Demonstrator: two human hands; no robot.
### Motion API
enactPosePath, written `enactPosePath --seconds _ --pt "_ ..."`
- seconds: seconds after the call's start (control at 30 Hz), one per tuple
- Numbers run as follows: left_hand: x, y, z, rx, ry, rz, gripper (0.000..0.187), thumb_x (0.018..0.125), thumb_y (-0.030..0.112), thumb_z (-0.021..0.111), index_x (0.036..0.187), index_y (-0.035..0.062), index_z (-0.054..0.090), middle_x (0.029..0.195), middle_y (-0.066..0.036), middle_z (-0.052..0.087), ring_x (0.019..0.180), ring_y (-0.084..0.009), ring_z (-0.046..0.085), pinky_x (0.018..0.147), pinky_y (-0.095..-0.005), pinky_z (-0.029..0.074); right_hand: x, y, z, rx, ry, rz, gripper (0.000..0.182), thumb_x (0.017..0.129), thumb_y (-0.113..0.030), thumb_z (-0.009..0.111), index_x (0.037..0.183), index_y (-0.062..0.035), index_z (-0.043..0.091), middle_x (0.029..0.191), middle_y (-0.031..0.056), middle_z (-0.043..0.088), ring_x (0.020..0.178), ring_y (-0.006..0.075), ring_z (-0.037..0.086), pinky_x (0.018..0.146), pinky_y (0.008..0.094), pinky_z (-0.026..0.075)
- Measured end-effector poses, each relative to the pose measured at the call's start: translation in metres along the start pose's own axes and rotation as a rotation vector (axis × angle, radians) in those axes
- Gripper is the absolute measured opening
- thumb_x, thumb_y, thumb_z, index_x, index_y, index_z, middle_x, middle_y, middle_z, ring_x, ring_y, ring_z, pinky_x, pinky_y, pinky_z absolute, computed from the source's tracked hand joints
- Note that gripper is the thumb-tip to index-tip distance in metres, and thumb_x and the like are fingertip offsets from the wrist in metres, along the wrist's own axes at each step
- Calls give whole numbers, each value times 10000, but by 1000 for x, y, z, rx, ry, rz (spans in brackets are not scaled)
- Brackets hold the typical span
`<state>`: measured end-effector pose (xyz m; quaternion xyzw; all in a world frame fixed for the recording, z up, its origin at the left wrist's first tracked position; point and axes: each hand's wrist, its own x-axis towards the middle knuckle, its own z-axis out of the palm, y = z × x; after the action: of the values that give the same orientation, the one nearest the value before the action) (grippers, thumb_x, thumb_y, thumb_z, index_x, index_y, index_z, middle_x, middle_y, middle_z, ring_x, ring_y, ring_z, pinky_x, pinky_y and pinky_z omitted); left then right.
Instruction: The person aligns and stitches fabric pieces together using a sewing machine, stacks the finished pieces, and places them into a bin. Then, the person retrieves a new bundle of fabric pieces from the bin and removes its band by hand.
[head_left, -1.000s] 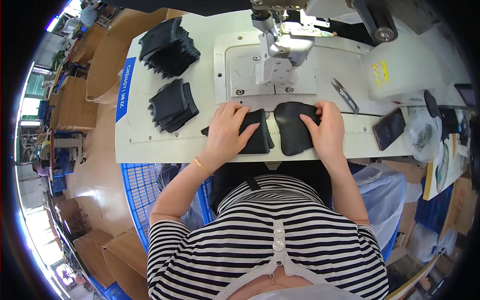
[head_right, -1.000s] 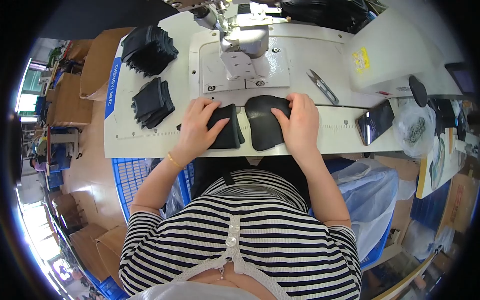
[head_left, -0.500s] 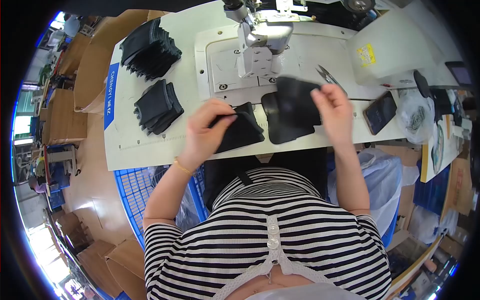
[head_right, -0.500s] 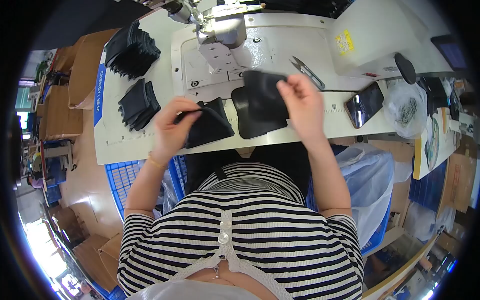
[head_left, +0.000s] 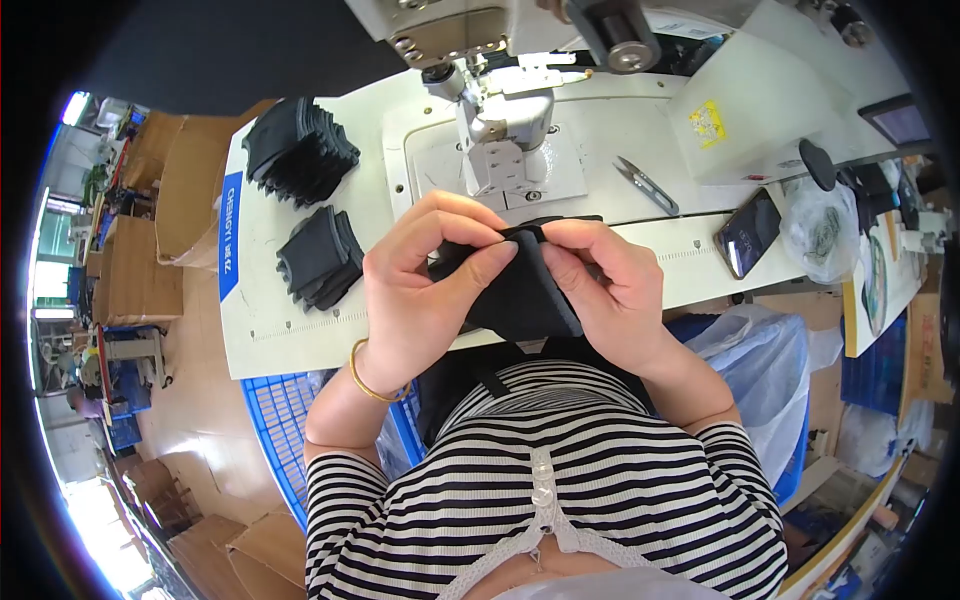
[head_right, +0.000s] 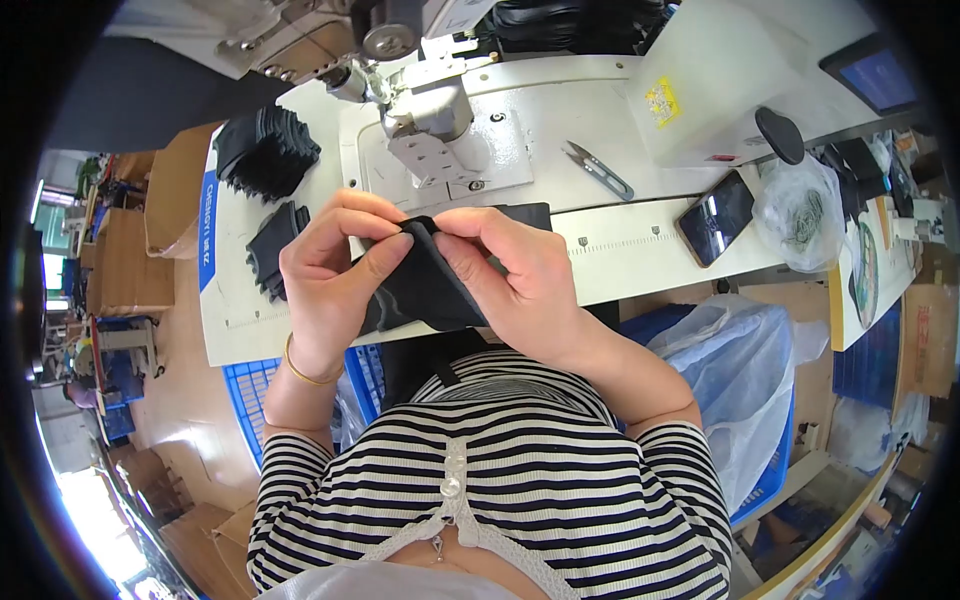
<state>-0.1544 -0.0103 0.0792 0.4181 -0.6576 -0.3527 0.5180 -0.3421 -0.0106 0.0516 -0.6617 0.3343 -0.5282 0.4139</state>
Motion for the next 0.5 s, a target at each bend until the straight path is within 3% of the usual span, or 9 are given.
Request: enactPosePath --seconds 0.23,0.5 --pt "-2 -4 6 -9 56 2 118 764 -57 748 818 0 660 915 -61 643 827 -105 583 713 -228 460 2 -7 -2 -56 -34 70 138 908 -32 637 1040 10 631 798 103 671 661 115 630 598 235 487" --pt "1 -4 8 -47 45 -25 136 789 -41 739 893 -2 660 920 -49 640 835 -92 578 731 -231 470 5 -3 4 -112 67 -6 103 897 -46 649 987 4 649 676 80 628 530 105 564 491 243 427"
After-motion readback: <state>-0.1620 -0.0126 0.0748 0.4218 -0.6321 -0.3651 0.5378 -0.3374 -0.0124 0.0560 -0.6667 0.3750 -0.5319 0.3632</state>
